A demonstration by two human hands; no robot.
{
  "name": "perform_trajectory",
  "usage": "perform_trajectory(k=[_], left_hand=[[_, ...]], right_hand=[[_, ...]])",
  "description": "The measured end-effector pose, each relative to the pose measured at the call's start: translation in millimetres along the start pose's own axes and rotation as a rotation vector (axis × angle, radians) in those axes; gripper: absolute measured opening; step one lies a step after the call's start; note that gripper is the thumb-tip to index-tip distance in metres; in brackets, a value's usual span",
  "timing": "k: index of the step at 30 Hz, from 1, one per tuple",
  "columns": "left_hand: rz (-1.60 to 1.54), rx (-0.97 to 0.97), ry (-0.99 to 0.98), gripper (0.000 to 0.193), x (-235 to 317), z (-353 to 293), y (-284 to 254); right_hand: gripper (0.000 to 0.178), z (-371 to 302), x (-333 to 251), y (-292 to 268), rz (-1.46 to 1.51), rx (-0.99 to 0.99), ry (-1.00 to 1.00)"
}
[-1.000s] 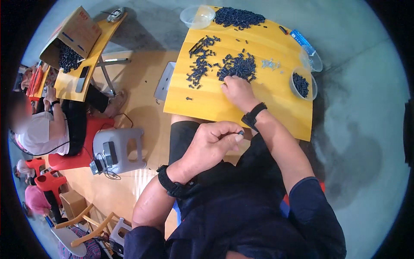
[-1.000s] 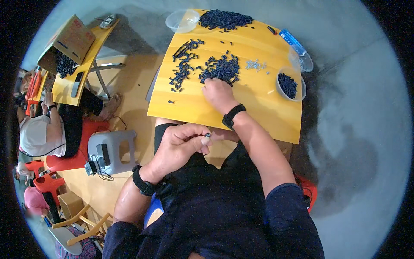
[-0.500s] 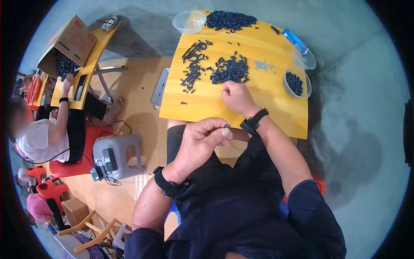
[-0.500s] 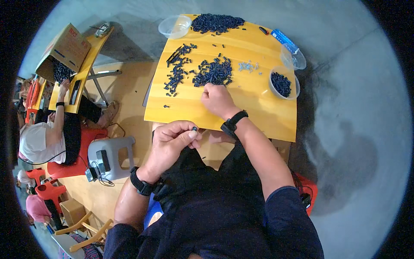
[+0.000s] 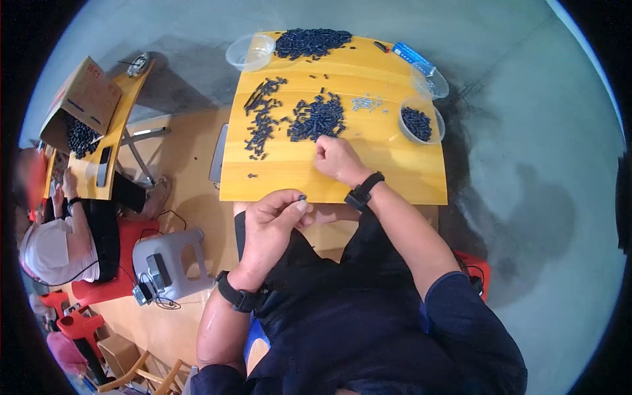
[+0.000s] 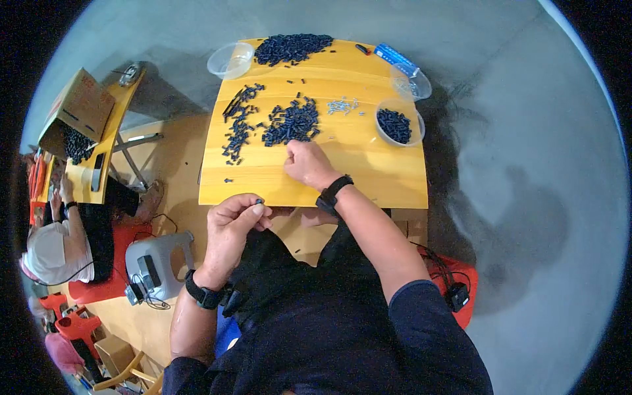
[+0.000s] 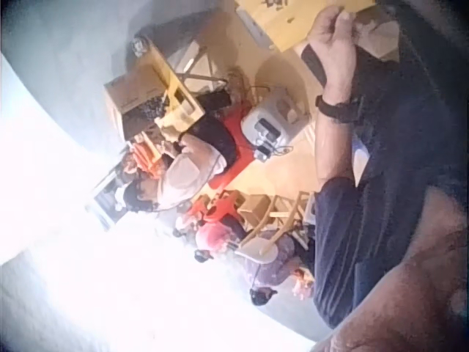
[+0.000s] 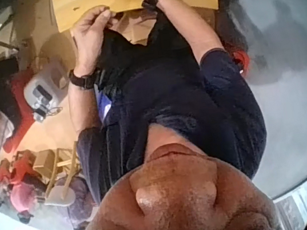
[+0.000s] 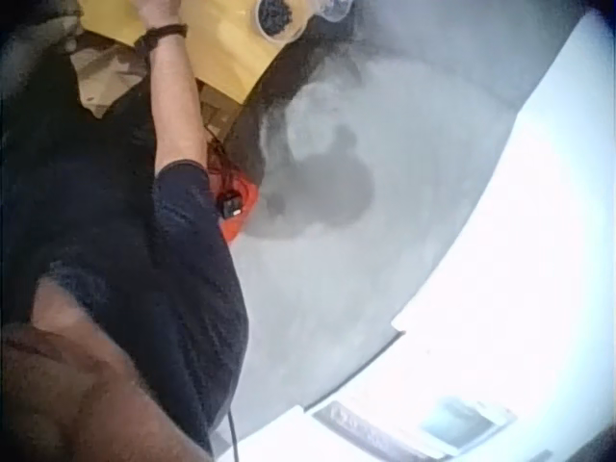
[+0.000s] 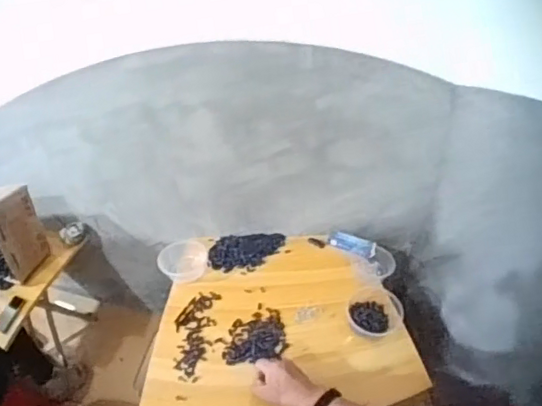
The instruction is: The person is assembling small plastic components, possibly inserts or connectors, by joining two separate parts together.
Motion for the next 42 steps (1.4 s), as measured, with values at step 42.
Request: perform_trajectory(k=[42], left_hand=[[-0.002, -0.123, 0.157, 0.012, 20.9, -6.5, 8.0]], right_hand=[[0.011, -67.1, -132.2, -13.5, 0.976, -0.346, 0.362]])
Point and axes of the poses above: each hand's wrist, its own z-axis towards the middle knuckle, its own y-axis out of the palm, x = y × z, the point moved 8 cm from there along z, towards the middle knuckle, and after that the axes turned 14 degrees about z, right-handed, at the moved point
